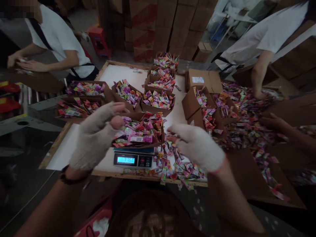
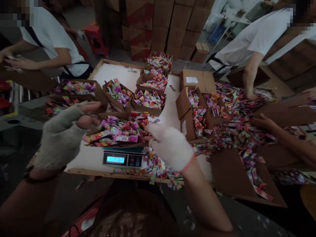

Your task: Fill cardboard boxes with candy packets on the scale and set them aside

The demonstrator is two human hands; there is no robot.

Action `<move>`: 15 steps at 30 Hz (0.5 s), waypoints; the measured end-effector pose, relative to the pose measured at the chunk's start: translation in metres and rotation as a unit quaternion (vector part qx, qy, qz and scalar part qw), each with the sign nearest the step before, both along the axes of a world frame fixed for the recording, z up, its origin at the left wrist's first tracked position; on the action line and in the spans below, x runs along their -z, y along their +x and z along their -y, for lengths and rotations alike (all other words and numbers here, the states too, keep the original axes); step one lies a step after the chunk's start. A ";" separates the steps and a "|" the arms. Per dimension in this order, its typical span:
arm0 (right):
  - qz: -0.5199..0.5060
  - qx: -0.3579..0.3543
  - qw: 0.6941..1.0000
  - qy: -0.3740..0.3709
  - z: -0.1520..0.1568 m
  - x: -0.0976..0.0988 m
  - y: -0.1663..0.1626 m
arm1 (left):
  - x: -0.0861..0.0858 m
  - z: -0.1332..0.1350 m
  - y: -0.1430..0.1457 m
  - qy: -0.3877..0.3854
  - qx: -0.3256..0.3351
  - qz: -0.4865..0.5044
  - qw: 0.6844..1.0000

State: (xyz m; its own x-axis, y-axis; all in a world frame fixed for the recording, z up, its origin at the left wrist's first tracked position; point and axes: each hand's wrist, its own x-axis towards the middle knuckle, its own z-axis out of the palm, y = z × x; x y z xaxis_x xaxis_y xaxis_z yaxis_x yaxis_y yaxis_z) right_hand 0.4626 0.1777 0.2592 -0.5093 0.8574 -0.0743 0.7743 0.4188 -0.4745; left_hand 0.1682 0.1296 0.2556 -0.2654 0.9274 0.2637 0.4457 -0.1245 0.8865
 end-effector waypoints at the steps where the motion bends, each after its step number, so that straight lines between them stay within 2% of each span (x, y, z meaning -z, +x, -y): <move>1: 0.019 -0.020 0.999 -0.021 -0.007 0.003 -0.021 | 0.008 0.004 -0.014 -0.010 -0.052 -0.004 0.999; 3: 0.043 -0.022 0.998 -0.041 -0.022 0.012 -0.052 | 0.026 0.012 -0.039 -0.042 -0.132 -0.003 0.990; 5: 0.048 0.039 0.998 -0.030 -0.035 0.023 -0.065 | 0.047 0.020 -0.058 -0.077 -0.179 0.034 0.980; 7: 0.040 0.116 0.992 -0.001 -0.044 0.036 -0.061 | 0.071 0.028 -0.072 -0.106 -0.212 0.102 0.966; 9: 0.020 0.146 0.989 0.028 -0.047 0.049 -0.047 | 0.095 0.036 -0.080 -0.130 -0.234 0.166 0.949; 12: -0.034 0.077 0.996 0.042 -0.044 0.061 -0.035 | 0.121 0.042 -0.082 -0.148 -0.241 0.218 0.934; 15: -0.041 -0.046 0.998 -0.013 -0.040 0.065 -0.063 | 0.128 0.036 -0.076 -0.155 -0.229 0.218 0.936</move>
State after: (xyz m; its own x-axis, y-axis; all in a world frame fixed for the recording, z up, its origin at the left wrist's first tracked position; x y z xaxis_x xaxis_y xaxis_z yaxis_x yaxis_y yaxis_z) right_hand 0.3992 0.2173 0.1945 -0.5911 0.8049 -0.0511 0.6916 0.4733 -0.5456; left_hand 0.0927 0.0932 0.1281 -0.6734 0.7040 -0.2256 -0.0229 0.2852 0.9582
